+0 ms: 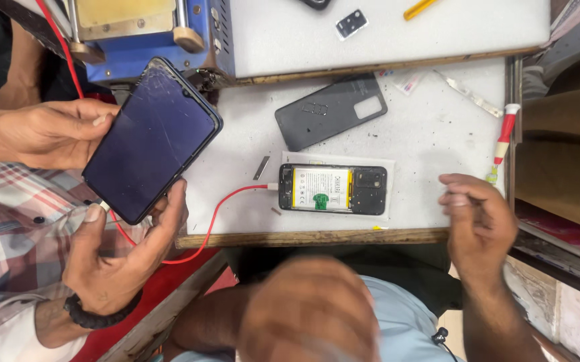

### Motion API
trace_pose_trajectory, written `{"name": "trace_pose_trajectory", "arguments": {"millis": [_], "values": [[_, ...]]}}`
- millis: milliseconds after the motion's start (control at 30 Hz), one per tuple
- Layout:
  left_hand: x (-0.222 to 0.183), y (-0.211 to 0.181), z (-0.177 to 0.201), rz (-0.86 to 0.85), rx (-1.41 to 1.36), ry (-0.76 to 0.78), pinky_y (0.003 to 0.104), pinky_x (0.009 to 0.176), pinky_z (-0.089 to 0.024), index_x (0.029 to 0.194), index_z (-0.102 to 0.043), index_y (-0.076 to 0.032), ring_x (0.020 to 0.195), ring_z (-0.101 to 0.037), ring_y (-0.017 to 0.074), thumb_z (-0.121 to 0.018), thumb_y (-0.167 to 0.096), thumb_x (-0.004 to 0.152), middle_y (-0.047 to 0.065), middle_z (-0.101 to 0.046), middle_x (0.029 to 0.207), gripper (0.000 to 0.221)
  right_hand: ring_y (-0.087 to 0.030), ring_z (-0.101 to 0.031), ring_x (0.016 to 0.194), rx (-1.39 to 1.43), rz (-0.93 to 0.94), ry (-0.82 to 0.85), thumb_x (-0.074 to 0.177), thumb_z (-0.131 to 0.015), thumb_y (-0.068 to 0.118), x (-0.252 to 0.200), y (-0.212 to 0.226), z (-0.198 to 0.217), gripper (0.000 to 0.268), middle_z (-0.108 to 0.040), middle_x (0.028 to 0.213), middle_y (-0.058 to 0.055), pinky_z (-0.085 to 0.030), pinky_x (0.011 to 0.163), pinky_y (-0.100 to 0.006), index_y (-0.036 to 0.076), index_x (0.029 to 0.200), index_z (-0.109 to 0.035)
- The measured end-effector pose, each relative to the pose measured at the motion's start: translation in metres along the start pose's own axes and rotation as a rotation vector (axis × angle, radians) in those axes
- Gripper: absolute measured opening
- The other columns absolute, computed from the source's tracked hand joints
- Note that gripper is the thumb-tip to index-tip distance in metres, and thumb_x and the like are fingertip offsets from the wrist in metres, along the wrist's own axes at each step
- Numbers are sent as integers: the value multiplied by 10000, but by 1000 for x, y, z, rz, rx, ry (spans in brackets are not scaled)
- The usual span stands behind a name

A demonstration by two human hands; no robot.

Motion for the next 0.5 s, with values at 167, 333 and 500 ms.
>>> {"name": "trace_pose_trajectory", "arguments": {"millis": [167, 333, 500], "values": [[4, -2, -10, -90, 109, 92, 378, 1159, -256, 1567, -173, 142, 1389, -368, 313, -736, -220, 899, 265, -356, 1500, 946, -125, -673, 849, -122, 35, -20, 1151, -502, 53, 37, 32, 17, 133, -742, 1079, -126, -538, 766, -247, 1, 1075, -598], [4, 17, -12, 123, -59, 93, 321, 1137, -329, 1605, -237, 89, 1290, -441, 265, -695, -163, 876, 194, -440, 1399, 897, -199, -732, 939, -402, 347, 194, 1164, -615, 91, 109, 95, -34, 134, -750, 1053, -137, -571, 844, -301, 25, 1140, -730], [7, 12, -10, 110, -176, 94, 312, 1033, -385, 1571, -254, 93, 1230, -468, 236, -641, -76, 872, 172, -445, 1346, 817, -416, -701, 1021, -475, 818, 313, 1060, -659, 114, 190, 143, -131, 174, -719, 1149, -150, -562, 899, -508, 21, 1194, -718]]}}
Point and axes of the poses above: each hand's wrist, its own x-axis towards the middle knuckle, its own z-axis out of the back of the hand, y = z × x, the point moved 10 cm from there along x, towards the middle knuckle
